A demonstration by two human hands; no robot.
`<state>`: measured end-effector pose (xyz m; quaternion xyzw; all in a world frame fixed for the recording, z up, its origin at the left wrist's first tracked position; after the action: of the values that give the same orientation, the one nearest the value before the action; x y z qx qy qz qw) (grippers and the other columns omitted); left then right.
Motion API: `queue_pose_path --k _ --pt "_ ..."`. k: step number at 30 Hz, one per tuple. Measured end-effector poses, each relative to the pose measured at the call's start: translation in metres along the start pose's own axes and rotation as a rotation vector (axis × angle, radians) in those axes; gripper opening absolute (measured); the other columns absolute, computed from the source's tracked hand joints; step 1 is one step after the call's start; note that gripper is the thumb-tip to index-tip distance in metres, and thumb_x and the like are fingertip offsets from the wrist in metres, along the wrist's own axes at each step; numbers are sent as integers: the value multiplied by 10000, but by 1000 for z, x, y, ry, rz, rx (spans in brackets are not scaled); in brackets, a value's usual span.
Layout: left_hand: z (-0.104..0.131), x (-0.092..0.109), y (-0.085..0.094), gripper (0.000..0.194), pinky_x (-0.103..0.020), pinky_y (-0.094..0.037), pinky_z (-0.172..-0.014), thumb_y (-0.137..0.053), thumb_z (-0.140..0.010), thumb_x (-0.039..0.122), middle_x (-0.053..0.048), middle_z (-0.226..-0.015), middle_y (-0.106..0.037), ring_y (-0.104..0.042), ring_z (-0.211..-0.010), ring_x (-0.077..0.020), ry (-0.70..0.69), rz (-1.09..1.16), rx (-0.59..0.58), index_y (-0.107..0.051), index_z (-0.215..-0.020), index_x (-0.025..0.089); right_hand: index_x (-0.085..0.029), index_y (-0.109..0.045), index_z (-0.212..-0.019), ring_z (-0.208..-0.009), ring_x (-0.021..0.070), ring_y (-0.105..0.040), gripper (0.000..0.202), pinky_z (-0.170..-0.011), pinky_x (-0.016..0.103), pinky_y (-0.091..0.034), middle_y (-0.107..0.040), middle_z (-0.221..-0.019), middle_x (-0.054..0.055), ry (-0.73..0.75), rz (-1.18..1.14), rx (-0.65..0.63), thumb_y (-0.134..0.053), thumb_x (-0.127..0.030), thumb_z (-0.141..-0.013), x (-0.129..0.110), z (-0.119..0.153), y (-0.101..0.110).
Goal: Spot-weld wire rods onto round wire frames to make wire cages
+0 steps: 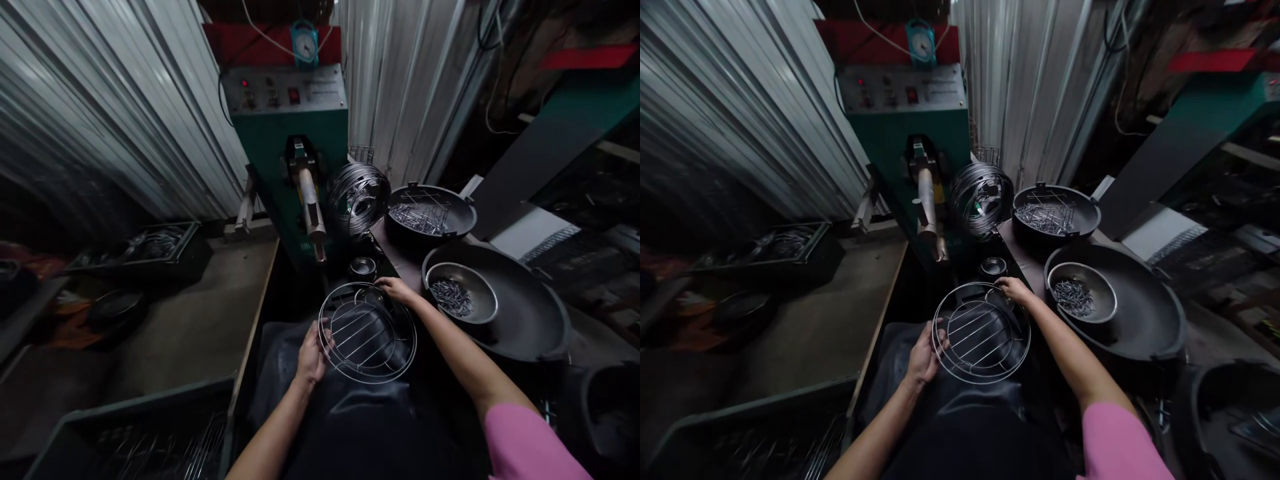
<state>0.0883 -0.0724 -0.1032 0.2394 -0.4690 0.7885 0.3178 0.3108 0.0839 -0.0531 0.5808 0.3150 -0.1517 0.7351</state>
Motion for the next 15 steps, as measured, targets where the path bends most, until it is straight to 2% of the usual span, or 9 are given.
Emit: queue_pose_path --k 2,4,6,8,11,13,15 --pt "2 2 -4 414 -154 -280 -392 -692 -653 477 50 -539 -450 -381 -418 -41 12 -13 18 -568 -868 145 -201 -680 -901 -828 177 -606 259 -795 291 -468 -669 -838 37 -8 63 48 -489 -101 -758 5 1 5" --pt "3 7 -13 404 -147 -246 -374 -707 -642 458 51 -544 -455 -374 -408 -34 11 -24 4 -557 -843 142 -205 -662 -959 -875 202 -604 264 -828 338 -468 -659 -898 59 26 100 155 -503 -121 -766 -2 12 17" --pt "4 14 -23 389 -145 -246 -374 -713 -643 440 45 -560 -471 -377 -406 -29 -1 -29 6 -546 -819 136 -199 -619 -1042 -943 231 -588 278 -861 390 -461 -635 -980 89 127 122 312 -522 -168 -783 -23 38 32" --pt "4 20 -29 352 -149 -266 -380 -694 -675 420 39 -573 -486 -361 -388 -21 12 -29 42 -532 -799 133 -195 -556 -1115 -1024 245 -555 304 -900 418 -441 -599 -1069 112 266 85 417 -527 -241 -816 -53 76 41" --pt "0 26 -36 222 -163 -300 -391 -600 -783 336 39 -573 -492 -312 -352 -12 52 8 106 -511 -786 133 -209 -504 -1115 -1048 236 -545 348 -889 400 -454 -575 -1114 115 433 -2 348 -574 -359 -809 -93 129 30" --pt "-4 27 -37 154 -170 -314 -397 -530 -833 264 36 -563 -487 -297 -345 -14 73 42 146 -500 -762 131 -201 -516 -1067 -1080 262 -521 390 -891 424 -445 -562 -1141 131 527 79 277 -636 -401 -755 -112 155 14" --pt "-8 27 -36 141 -176 -317 -397 -503 -845 223 28 -561 -491 -303 -347 -20 74 67 175 -495 -739 130 -194 -532 -1033 -1117 290 -491 394 -899 463 -426 -547 -1170 148 604 216 292 -664 -403 -726 -122 172 1"
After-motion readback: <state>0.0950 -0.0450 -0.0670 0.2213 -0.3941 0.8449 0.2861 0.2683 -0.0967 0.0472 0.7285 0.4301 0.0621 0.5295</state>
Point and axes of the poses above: each hand's wrist, its own z-axis away from the middle knuckle, its own y-axis out of the back of the hand, x = y × z, the point moved 9 cm from there along -z, towards the middle knuckle
